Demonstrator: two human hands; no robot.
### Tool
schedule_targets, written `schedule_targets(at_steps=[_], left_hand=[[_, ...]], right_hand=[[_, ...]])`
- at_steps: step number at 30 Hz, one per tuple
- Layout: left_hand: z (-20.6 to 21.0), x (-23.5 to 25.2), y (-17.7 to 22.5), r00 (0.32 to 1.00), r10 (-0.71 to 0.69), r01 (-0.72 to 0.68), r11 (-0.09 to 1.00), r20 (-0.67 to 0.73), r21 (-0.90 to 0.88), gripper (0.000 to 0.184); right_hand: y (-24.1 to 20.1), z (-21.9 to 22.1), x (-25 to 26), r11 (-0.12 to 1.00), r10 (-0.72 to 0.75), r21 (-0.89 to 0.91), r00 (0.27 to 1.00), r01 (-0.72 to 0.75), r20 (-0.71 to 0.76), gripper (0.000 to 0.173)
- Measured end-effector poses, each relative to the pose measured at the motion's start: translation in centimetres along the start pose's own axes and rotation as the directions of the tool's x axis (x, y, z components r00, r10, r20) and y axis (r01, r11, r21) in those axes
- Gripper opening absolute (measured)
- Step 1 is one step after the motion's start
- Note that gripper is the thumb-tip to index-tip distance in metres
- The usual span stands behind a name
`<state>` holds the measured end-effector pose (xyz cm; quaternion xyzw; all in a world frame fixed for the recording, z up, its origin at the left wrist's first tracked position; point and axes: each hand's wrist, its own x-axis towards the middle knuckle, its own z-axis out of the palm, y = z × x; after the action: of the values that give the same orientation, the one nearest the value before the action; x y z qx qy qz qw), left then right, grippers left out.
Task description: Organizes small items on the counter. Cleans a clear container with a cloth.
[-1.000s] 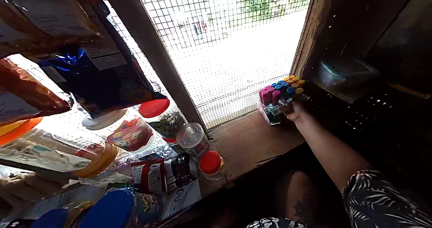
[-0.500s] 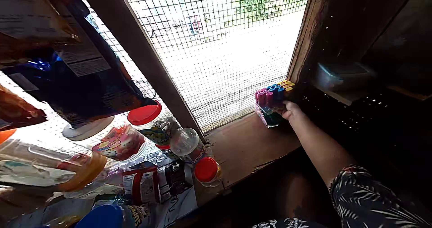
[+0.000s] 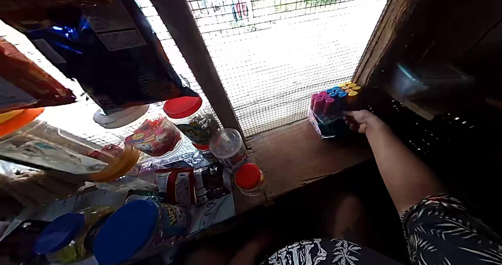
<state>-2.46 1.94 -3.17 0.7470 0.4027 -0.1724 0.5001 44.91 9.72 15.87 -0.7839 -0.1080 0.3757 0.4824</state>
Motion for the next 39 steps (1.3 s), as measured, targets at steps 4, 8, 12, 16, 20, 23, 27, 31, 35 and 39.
schedule_targets(at_steps=[4,8,12,16,20,23,27,31,35,39], left_hand=[[0.5,0.8,-1.0,1.0,-0.011,0.011,0.999,-0.002,-0.044,0.059],[0.7,0.5,-1.5,1.0,-0.01,0.01,1.0,-0.01,-0.024,0.059],[-0.3,-0.6,0.0,0.998,-0.056,0.056,0.998,0.001,-0.004,0.056],[-0.7,-0.9,0.0,0.997,-0.076,0.075,0.996,-0.033,-0.037,0.056],[-0.6,-1.7,-0.1,0.994,-0.065,0.054,0.992,-0.087,-0.115,0.065],[-0.6,-2.1,-0.3,0.993,-0.056,0.043,0.992,-0.104,-0.118,0.067],[-0.7,-2.7,-0.4,0.993,0.01,-0.02,0.997,-0.115,-0.081,0.054],[-1.3,-3.4,-0.9,0.967,0.121,-0.118,0.993,-0.225,0.026,0.041],[-2.0,-5.7,0.5,0.9,0.273,-0.237,0.961,-0.339,0.143,0.03],[-2.1,-7.9,1.9,0.744,0.455,-0.403,0.89,-0.489,0.215,0.021]], right_hand=[[0.5,1.1,0.2,0.968,0.004,0.249,0.999,0.005,-0.037,0.023],[1.5,1.8,0.5,0.953,-0.03,0.301,0.999,0.035,-0.023,0.023],[1.8,2.1,-0.3,0.908,-0.105,0.407,0.994,0.103,-0.019,0.016],[2.2,2.9,-2.9,0.9,-0.151,0.404,0.986,0.167,-0.071,0.017],[3.0,3.2,-3.6,0.887,-0.157,0.43,0.986,0.167,-0.059,0.017],[3.2,3.1,-4.4,0.892,-0.167,0.41,0.982,0.19,-0.093,0.016],[4.3,3.8,-8.8,0.85,-0.431,0.241,0.882,0.468,-0.192,0.059],[10.1,6.4,-15.1,0.379,-0.925,0.144,0.37,0.914,0.089,0.041],[19.2,10.3,-18.8,0.054,-0.884,0.253,-0.071,0.966,0.462,0.007],[27.2,13.7,-19.1,0.16,-0.733,0.26,-0.062,0.952,0.677,0.04]])
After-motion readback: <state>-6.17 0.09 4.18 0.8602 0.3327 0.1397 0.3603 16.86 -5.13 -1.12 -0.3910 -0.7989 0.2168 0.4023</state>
